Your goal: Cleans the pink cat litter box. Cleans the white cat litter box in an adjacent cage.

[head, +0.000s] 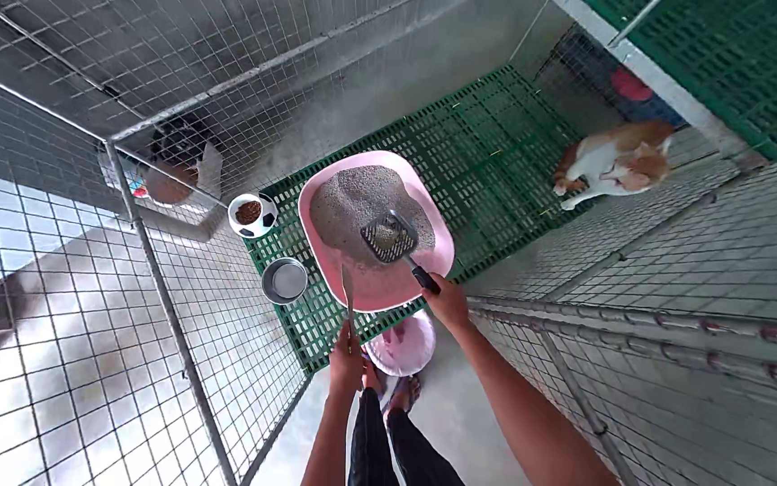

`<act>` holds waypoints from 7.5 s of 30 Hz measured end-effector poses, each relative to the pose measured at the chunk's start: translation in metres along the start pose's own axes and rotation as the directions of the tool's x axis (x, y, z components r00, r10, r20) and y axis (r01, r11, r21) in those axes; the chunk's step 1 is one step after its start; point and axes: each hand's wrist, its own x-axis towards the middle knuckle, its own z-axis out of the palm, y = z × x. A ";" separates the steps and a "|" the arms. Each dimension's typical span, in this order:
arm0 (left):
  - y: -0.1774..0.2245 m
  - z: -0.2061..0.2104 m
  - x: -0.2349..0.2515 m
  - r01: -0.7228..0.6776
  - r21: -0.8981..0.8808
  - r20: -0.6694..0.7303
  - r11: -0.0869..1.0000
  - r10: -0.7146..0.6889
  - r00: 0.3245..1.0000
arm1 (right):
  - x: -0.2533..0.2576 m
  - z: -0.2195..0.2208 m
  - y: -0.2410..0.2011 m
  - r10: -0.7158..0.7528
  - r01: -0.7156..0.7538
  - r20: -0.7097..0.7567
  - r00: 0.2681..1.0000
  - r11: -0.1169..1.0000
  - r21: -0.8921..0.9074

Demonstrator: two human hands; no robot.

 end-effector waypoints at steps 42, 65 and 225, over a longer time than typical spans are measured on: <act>0.013 0.002 0.035 0.035 0.316 0.171 0.948 -0.094 0.981 | -0.141 -0.040 0.000 0.142 -0.131 0.122 0.982 0.987 -0.090; 0.004 -0.004 0.045 0.053 0.265 0.204 0.963 -0.110 0.973 | 0.170 0.088 -0.099 -0.099 0.131 -0.129 0.987 0.955 0.265; 0.030 -0.023 -0.021 0.060 0.332 0.182 0.941 -0.127 0.975 | 0.025 -0.025 -0.046 -0.149 0.155 -0.063 0.987 0.981 0.116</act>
